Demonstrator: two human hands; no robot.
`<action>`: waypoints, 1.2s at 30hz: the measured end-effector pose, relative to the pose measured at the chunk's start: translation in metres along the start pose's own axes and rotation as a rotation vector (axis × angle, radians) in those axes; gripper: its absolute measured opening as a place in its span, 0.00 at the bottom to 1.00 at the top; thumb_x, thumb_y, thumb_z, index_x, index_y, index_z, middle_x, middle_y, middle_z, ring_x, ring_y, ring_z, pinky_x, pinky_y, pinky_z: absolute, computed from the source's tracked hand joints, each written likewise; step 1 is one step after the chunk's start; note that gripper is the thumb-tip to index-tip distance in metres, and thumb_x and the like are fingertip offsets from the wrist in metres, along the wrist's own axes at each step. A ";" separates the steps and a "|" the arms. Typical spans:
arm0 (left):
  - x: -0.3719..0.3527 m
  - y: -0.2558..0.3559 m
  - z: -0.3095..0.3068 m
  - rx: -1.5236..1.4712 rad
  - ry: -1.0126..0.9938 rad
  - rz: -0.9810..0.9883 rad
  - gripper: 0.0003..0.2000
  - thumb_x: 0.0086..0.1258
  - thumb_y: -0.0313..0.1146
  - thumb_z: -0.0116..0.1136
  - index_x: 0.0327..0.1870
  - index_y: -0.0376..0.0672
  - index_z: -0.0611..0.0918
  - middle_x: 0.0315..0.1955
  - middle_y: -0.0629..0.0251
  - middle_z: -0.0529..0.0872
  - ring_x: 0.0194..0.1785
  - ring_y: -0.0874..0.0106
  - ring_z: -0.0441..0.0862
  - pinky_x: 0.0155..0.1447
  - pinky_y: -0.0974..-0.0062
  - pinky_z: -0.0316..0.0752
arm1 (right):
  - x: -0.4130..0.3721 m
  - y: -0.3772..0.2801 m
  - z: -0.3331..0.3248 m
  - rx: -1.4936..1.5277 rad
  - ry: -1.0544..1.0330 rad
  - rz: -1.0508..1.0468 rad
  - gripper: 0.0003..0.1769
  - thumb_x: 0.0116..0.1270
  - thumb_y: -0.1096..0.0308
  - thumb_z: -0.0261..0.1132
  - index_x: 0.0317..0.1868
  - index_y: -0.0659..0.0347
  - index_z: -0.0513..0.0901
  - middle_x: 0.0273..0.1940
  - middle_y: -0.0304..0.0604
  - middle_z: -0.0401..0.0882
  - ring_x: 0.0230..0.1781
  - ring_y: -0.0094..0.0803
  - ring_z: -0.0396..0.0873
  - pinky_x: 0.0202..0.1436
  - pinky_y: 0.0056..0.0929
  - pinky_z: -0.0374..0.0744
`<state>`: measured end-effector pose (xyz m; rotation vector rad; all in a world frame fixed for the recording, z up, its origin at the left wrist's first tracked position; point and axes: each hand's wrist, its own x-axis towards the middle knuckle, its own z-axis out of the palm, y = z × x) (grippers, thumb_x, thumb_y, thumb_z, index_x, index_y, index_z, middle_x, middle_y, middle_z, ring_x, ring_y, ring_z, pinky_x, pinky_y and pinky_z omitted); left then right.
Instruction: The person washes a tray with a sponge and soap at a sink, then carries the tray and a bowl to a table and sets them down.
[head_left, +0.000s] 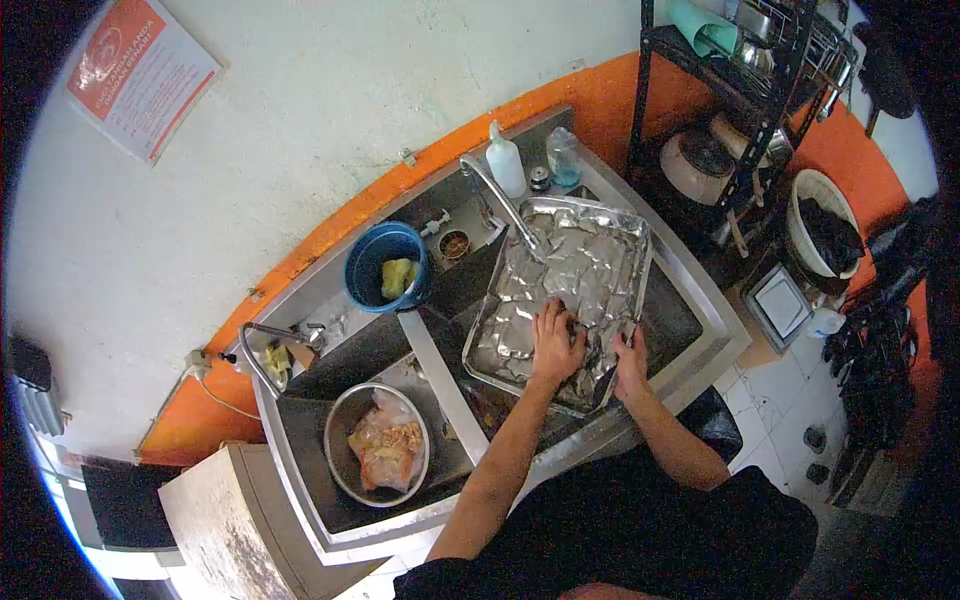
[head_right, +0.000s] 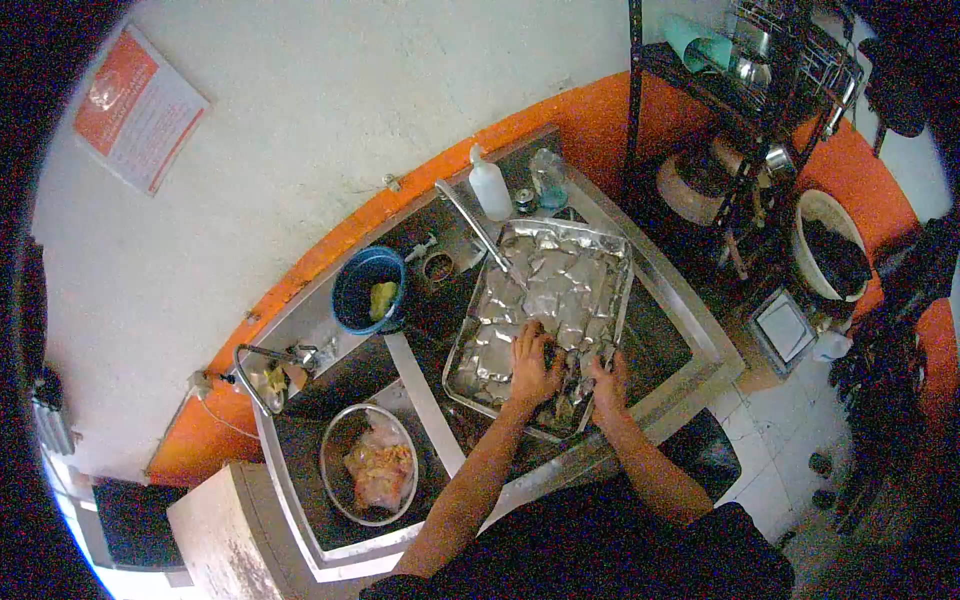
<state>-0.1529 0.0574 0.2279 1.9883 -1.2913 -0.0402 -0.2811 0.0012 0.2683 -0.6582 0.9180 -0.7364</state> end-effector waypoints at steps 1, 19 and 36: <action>0.001 0.000 0.003 0.003 0.007 -0.013 0.17 0.55 0.36 0.55 0.45 0.42 0.70 0.59 0.51 0.60 0.64 0.52 0.53 0.65 0.51 0.45 | 0.004 0.003 -0.005 0.001 0.002 0.005 0.30 0.62 0.71 0.55 0.63 0.55 0.55 0.54 0.41 0.66 0.49 0.33 0.69 0.47 0.34 0.72; -0.042 0.009 -0.161 0.138 -0.396 -0.121 0.32 0.54 0.52 0.57 0.58 0.43 0.67 0.54 0.45 0.68 0.60 0.54 0.63 0.62 0.61 0.57 | -0.041 0.018 -0.065 -0.220 -0.163 0.710 0.18 0.54 0.74 0.55 0.47 0.67 0.68 0.41 0.48 0.74 0.34 0.39 0.76 0.38 0.42 0.77; -0.150 0.041 -0.078 -1.335 0.328 -0.966 0.27 0.48 0.13 0.42 0.54 0.42 0.63 0.42 0.61 0.73 0.42 0.66 0.74 0.40 0.71 0.73 | -0.066 0.053 -0.040 -0.151 -0.146 0.419 0.24 0.53 0.73 0.61 0.52 0.63 0.66 0.48 0.47 0.70 0.49 0.41 0.71 0.47 0.39 0.73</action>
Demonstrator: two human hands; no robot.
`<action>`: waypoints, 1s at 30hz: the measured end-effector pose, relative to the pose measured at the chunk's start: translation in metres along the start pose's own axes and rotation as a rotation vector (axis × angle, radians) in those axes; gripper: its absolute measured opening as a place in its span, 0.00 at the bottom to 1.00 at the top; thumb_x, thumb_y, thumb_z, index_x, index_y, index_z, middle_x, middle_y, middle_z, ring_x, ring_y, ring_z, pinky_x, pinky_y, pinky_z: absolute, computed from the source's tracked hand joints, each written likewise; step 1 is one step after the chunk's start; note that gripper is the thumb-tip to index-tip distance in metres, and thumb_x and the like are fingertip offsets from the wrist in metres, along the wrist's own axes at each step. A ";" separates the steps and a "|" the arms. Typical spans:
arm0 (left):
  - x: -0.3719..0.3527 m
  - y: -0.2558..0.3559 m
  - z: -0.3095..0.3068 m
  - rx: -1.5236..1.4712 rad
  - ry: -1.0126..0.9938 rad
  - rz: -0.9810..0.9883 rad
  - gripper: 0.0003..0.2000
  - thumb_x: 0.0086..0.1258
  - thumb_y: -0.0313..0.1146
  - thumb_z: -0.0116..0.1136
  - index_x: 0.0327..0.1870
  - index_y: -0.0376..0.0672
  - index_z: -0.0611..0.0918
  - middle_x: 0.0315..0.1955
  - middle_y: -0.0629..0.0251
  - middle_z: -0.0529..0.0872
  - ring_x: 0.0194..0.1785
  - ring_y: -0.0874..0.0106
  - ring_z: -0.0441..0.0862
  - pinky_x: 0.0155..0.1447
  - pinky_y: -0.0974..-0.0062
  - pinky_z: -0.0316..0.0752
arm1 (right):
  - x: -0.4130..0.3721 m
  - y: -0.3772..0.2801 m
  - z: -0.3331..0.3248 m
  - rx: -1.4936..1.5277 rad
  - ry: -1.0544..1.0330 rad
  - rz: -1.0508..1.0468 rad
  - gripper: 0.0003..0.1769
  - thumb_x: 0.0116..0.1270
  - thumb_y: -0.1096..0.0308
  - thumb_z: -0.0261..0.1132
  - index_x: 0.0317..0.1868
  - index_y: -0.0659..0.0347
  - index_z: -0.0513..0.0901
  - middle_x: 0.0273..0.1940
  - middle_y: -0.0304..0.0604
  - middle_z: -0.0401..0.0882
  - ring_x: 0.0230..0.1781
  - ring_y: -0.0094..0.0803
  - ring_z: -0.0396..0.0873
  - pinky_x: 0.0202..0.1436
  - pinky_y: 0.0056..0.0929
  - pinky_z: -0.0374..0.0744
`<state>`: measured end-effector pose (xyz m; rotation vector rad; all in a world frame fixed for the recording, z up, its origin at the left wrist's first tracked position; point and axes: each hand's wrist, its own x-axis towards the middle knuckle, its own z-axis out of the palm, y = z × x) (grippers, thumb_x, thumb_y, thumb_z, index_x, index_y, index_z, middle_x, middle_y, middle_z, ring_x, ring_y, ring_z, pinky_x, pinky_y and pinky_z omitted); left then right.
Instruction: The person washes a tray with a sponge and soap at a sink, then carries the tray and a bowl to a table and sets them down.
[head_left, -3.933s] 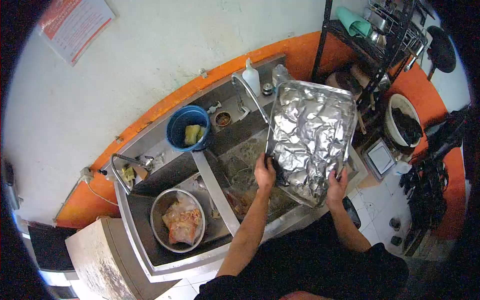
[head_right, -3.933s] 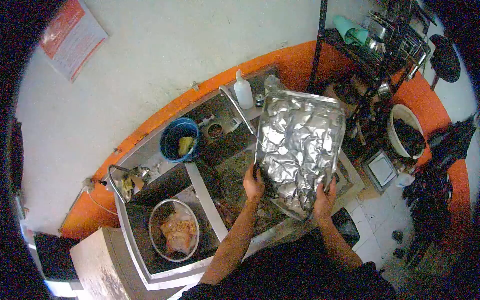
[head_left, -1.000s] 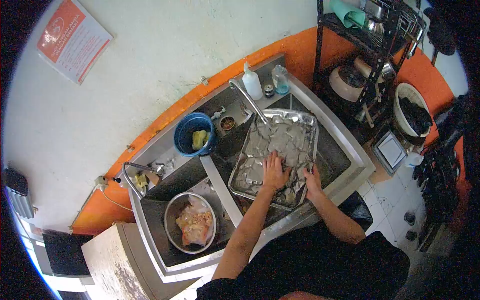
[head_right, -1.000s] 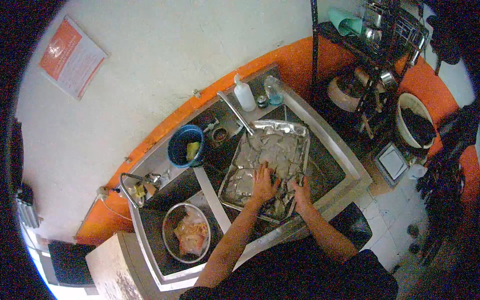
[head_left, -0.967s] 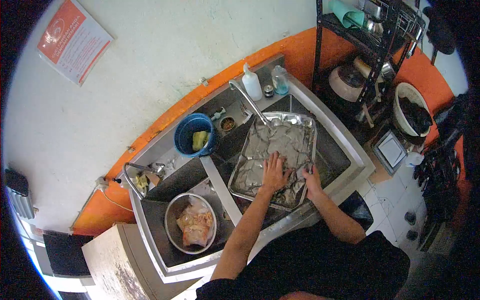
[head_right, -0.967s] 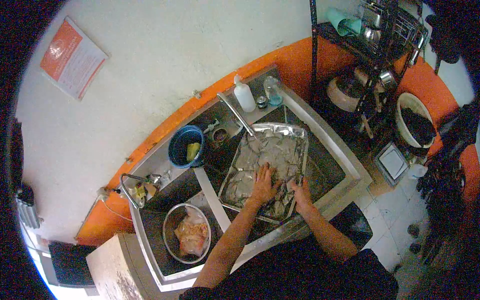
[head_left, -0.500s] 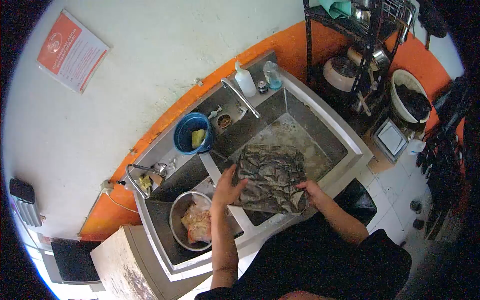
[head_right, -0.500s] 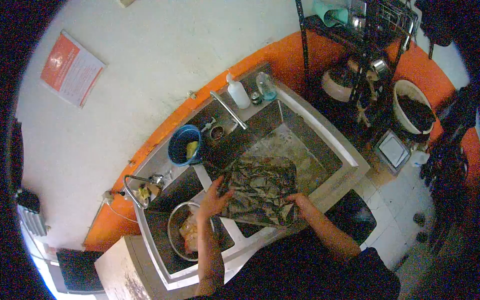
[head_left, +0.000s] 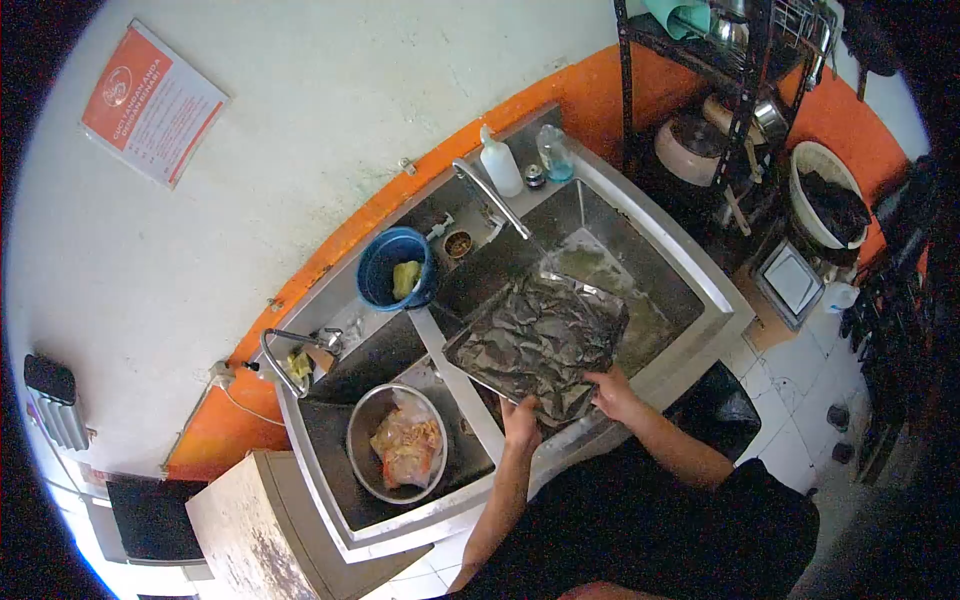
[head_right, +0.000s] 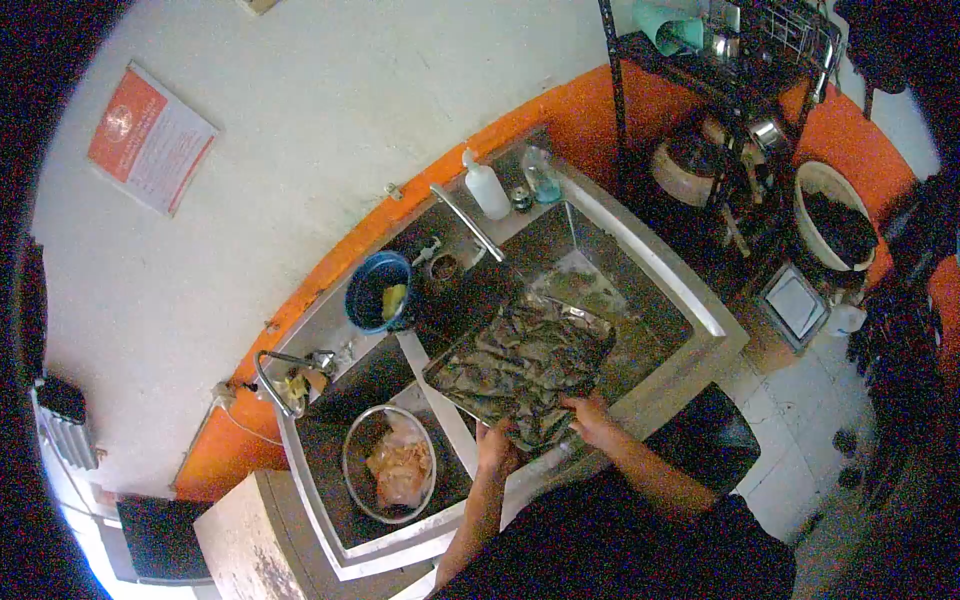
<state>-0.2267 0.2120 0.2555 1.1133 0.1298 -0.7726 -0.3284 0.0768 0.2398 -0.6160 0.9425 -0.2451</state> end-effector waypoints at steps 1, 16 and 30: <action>0.003 0.008 -0.001 0.002 -0.006 0.006 0.27 0.48 0.13 0.42 0.54 0.42 0.63 0.42 0.61 0.73 0.42 0.66 0.74 0.40 0.71 0.73 | 0.014 -0.001 -0.002 0.002 -0.005 -0.007 0.24 0.53 0.73 0.61 0.52 0.63 0.66 0.48 0.47 0.70 0.49 0.41 0.71 0.47 0.39 0.73; -0.006 0.072 -0.015 -0.010 -0.108 -0.276 0.19 0.48 0.16 0.45 0.44 0.39 0.68 0.30 0.64 0.74 0.32 0.67 0.75 0.37 0.68 0.76 | 0.159 -0.032 0.055 -1.785 -0.041 -0.404 0.35 0.63 0.42 0.40 0.65 0.54 0.53 0.65 0.57 0.45 0.67 0.54 0.39 0.67 0.49 0.41; 0.014 0.054 -0.048 0.197 -0.063 -0.162 0.19 0.49 0.21 0.46 0.47 0.38 0.66 0.35 0.58 0.76 0.37 0.64 0.76 0.41 0.67 0.75 | 0.200 -0.090 -0.006 -1.533 0.129 -0.195 0.37 0.64 0.43 0.41 0.66 0.60 0.49 0.67 0.53 0.41 0.67 0.50 0.43 0.67 0.46 0.42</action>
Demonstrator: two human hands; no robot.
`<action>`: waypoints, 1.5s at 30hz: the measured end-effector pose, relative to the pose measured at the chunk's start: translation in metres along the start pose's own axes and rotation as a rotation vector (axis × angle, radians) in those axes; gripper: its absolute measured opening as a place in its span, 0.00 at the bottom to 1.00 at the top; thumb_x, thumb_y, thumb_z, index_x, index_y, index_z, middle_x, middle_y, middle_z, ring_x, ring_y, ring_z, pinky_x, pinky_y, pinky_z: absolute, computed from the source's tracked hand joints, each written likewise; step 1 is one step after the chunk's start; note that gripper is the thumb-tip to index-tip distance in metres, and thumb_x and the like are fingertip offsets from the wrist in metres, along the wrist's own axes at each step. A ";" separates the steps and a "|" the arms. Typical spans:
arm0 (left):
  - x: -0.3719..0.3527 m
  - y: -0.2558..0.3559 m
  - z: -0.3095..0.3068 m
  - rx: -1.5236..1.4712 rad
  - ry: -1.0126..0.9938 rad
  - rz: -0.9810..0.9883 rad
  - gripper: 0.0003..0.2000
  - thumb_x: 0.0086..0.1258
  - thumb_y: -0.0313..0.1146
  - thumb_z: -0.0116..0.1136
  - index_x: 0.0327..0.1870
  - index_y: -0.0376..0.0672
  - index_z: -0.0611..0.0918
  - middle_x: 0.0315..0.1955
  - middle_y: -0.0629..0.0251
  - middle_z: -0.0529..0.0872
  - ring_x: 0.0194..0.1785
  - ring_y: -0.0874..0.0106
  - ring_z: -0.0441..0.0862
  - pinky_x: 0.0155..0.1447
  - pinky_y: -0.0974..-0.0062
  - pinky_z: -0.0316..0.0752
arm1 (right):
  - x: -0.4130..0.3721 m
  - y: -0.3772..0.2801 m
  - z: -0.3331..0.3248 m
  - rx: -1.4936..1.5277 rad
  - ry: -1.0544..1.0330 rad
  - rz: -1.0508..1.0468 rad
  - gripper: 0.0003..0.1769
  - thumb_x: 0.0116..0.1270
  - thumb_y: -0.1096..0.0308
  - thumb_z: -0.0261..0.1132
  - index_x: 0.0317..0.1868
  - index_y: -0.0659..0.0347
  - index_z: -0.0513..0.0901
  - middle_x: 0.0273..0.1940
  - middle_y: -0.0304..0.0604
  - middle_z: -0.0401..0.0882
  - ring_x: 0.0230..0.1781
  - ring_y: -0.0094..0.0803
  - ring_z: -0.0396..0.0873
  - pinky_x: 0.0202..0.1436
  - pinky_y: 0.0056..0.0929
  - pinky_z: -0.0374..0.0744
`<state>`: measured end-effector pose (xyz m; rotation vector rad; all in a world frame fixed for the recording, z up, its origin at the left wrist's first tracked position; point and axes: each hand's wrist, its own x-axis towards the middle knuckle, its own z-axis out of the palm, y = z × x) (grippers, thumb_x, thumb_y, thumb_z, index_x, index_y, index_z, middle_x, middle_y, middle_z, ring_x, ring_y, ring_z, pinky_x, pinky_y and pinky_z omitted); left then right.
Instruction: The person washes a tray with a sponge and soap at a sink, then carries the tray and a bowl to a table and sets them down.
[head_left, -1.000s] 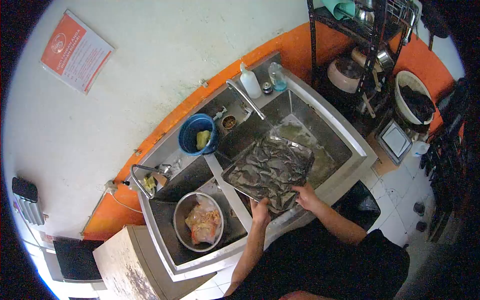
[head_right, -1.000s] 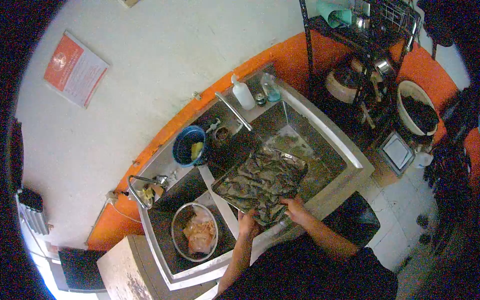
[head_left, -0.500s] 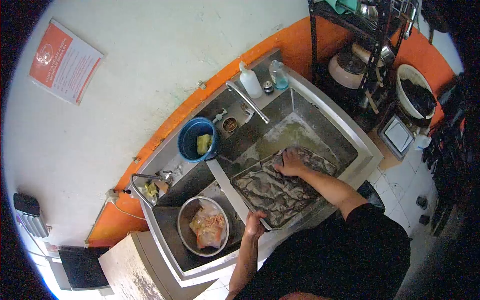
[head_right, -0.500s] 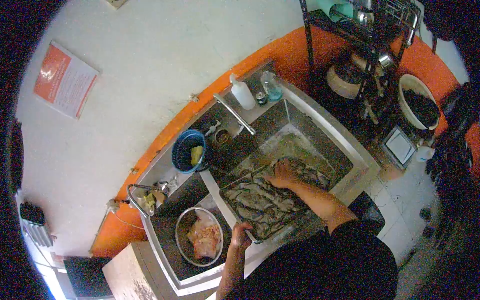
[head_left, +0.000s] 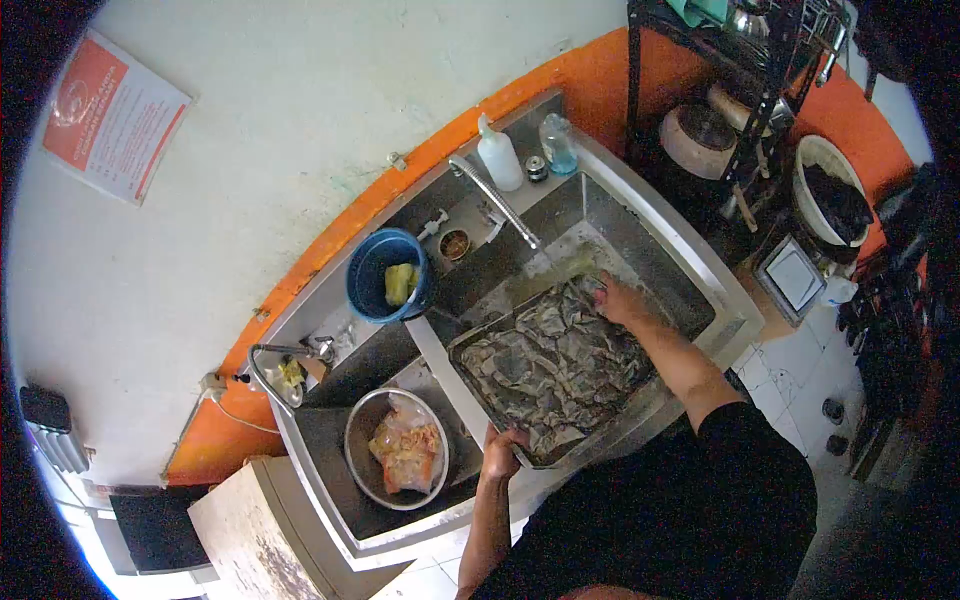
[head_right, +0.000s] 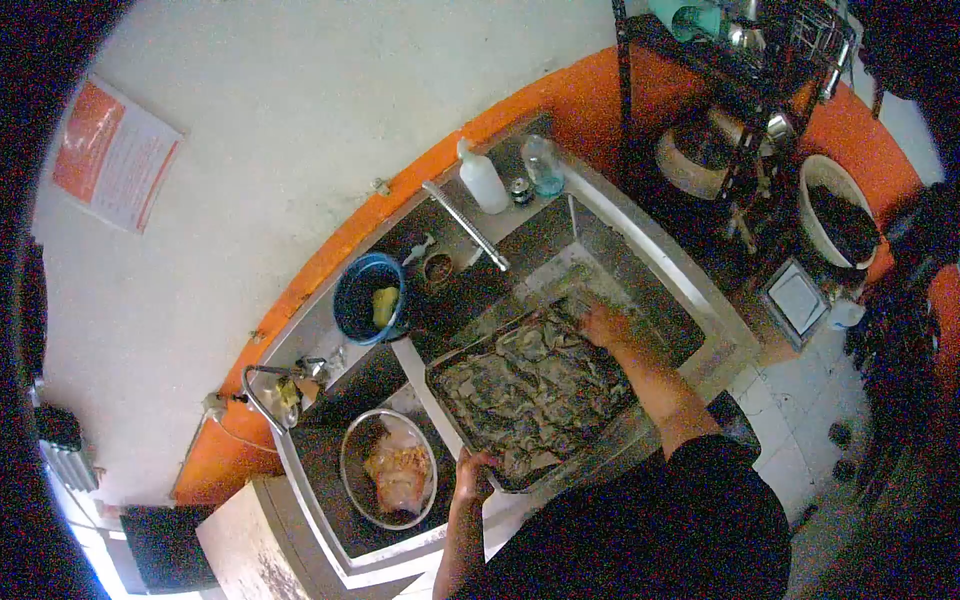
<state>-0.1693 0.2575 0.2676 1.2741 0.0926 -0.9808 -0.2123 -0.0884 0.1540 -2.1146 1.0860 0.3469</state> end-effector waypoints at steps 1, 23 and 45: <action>0.004 0.000 0.004 0.000 -0.009 0.001 0.19 0.49 0.21 0.46 0.47 0.38 0.66 0.35 0.58 0.76 0.37 0.64 0.76 0.41 0.67 0.75 | -0.006 -0.007 0.002 -0.090 0.151 -0.100 0.38 0.63 0.43 0.41 0.66 0.61 0.49 0.67 0.55 0.40 0.67 0.50 0.42 0.67 0.47 0.41; -0.002 -0.019 0.024 -0.223 0.033 -0.096 0.21 0.50 0.16 0.44 0.48 0.39 0.66 0.33 0.62 0.73 0.33 0.67 0.74 0.36 0.70 0.74 | -0.056 -0.081 0.042 -0.115 0.135 -0.314 0.42 0.62 0.41 0.41 0.64 0.68 0.49 0.65 0.60 0.45 0.66 0.55 0.42 0.67 0.47 0.46; 0.000 -0.011 0.004 -0.229 0.133 -0.090 0.27 0.44 0.13 0.44 0.51 0.40 0.63 0.34 0.63 0.72 0.37 0.68 0.73 0.40 0.71 0.73 | -0.045 -0.046 0.036 -0.211 0.041 -0.900 0.37 0.64 0.44 0.42 0.66 0.59 0.49 0.67 0.51 0.44 0.68 0.44 0.40 0.67 0.46 0.43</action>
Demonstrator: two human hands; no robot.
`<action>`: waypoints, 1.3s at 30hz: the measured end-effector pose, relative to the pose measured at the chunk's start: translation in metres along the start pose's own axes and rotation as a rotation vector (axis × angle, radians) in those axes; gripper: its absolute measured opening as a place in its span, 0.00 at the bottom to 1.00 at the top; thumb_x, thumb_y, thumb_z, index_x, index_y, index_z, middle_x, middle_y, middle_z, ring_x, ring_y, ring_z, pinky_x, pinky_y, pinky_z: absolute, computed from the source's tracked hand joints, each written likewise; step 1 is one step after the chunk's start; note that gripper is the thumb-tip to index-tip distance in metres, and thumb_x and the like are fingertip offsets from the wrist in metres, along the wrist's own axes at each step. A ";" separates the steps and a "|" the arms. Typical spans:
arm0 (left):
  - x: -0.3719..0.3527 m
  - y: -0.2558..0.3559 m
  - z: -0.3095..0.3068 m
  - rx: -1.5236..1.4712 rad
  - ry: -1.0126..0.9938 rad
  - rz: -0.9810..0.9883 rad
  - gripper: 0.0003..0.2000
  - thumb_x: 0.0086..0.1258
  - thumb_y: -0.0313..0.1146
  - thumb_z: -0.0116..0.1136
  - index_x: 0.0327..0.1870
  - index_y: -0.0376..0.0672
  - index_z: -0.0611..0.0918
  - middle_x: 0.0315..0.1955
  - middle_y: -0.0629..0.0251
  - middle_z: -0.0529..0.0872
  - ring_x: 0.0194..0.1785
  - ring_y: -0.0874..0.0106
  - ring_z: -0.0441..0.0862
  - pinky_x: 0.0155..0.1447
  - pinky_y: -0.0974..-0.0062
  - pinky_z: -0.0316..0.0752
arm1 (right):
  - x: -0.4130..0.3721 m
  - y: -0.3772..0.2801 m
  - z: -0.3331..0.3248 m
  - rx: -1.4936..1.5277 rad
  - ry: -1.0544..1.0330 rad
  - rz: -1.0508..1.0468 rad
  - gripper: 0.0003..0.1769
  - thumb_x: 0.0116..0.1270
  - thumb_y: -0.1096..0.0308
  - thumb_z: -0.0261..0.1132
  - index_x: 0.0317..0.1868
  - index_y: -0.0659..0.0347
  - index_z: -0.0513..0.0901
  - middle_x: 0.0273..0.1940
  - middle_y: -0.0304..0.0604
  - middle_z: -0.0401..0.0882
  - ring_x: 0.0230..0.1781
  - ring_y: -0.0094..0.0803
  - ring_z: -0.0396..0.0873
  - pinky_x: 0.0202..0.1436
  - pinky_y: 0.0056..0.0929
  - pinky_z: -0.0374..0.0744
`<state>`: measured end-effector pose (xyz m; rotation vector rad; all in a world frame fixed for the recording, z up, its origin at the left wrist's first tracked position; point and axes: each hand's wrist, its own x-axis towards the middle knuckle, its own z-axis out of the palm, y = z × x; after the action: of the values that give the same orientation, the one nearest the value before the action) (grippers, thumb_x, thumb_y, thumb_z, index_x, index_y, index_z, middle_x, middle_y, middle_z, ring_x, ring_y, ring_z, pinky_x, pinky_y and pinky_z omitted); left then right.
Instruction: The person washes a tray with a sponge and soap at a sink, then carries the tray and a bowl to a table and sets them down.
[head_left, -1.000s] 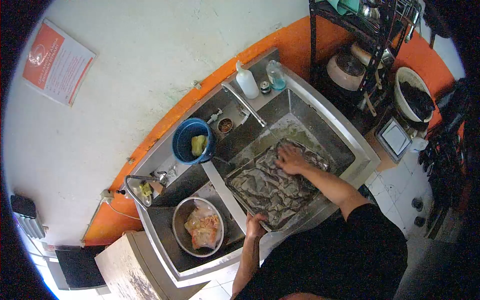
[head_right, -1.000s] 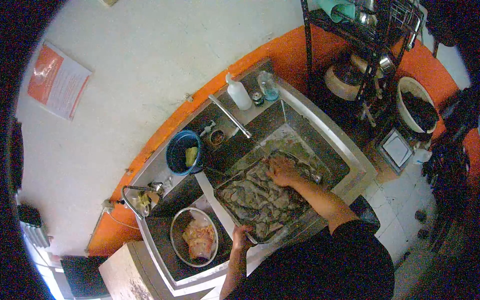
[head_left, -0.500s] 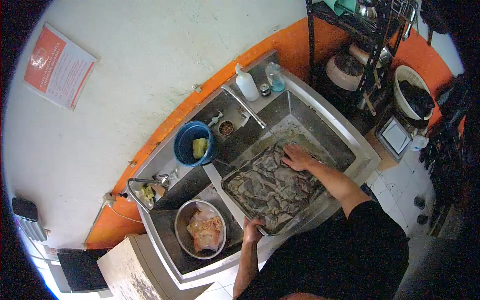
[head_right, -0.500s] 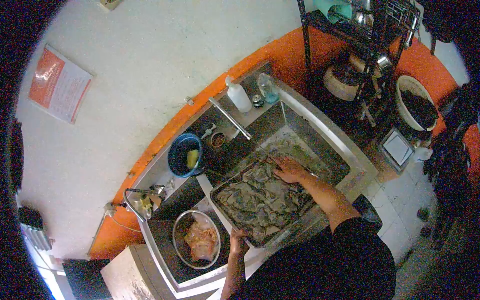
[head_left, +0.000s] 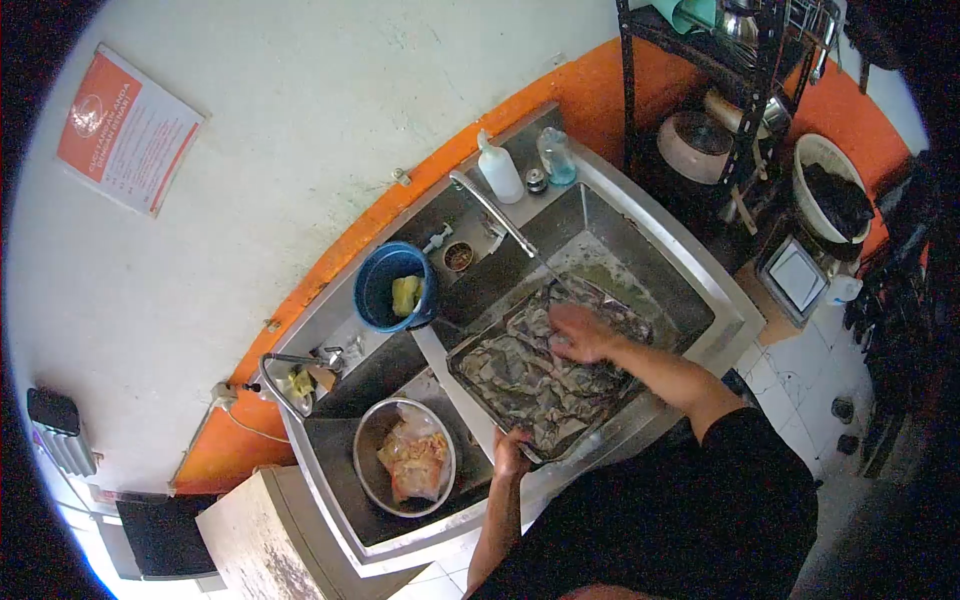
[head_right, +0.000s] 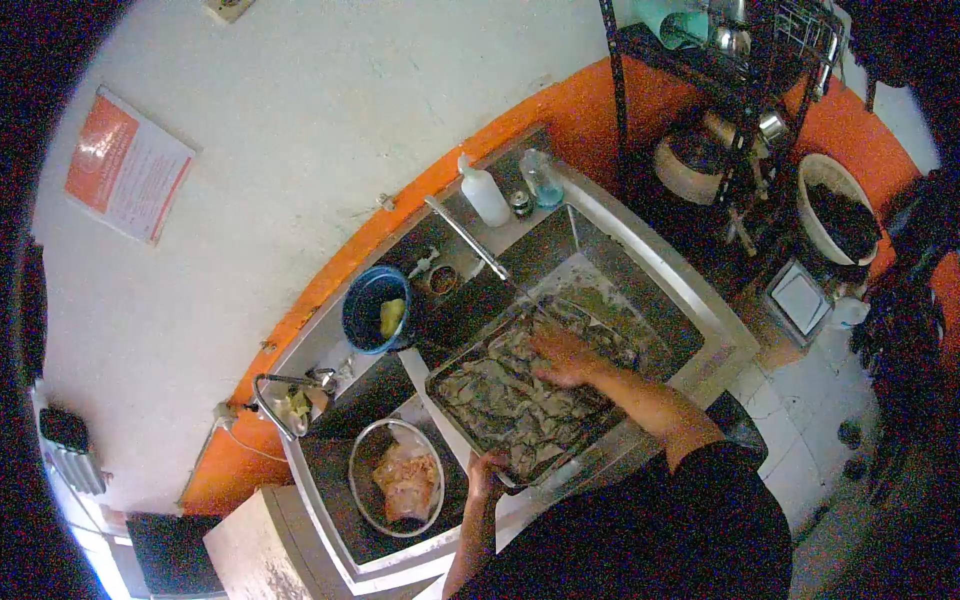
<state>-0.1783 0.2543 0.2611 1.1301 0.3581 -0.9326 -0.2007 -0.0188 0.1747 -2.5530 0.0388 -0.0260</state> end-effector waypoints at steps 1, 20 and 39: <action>-0.002 0.002 -0.003 0.026 -0.032 0.035 0.27 0.44 0.14 0.44 0.51 0.40 0.63 0.34 0.63 0.72 0.36 0.67 0.73 0.40 0.70 0.73 | -0.002 0.022 -0.008 -0.040 -0.018 0.179 0.36 0.64 0.45 0.44 0.66 0.58 0.49 0.66 0.52 0.44 0.68 0.43 0.40 0.67 0.46 0.43; 0.162 -0.035 0.015 1.218 -0.025 0.765 0.29 0.60 0.40 0.50 0.60 0.34 0.58 0.54 0.45 0.67 0.59 0.55 0.64 0.58 0.59 0.61 | -0.112 0.052 -0.201 0.961 0.377 0.610 0.37 0.48 0.68 0.62 0.60 0.64 0.60 0.55 0.45 0.67 0.53 0.33 0.65 0.57 0.28 0.63; 0.184 -0.023 0.153 1.414 -0.056 1.041 0.36 0.64 0.53 0.42 0.62 0.30 0.54 0.63 0.44 0.53 0.67 0.54 0.48 0.68 0.63 0.43 | -0.141 -0.068 -0.197 0.634 0.818 0.359 0.52 0.30 0.81 0.52 0.66 0.60 0.50 0.64 0.43 0.54 0.63 0.33 0.55 0.61 0.24 0.58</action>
<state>-0.1184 0.0331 0.1877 2.1890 -1.0654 -0.1329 -0.3456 -0.0669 0.3743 -1.7255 0.6811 -0.8001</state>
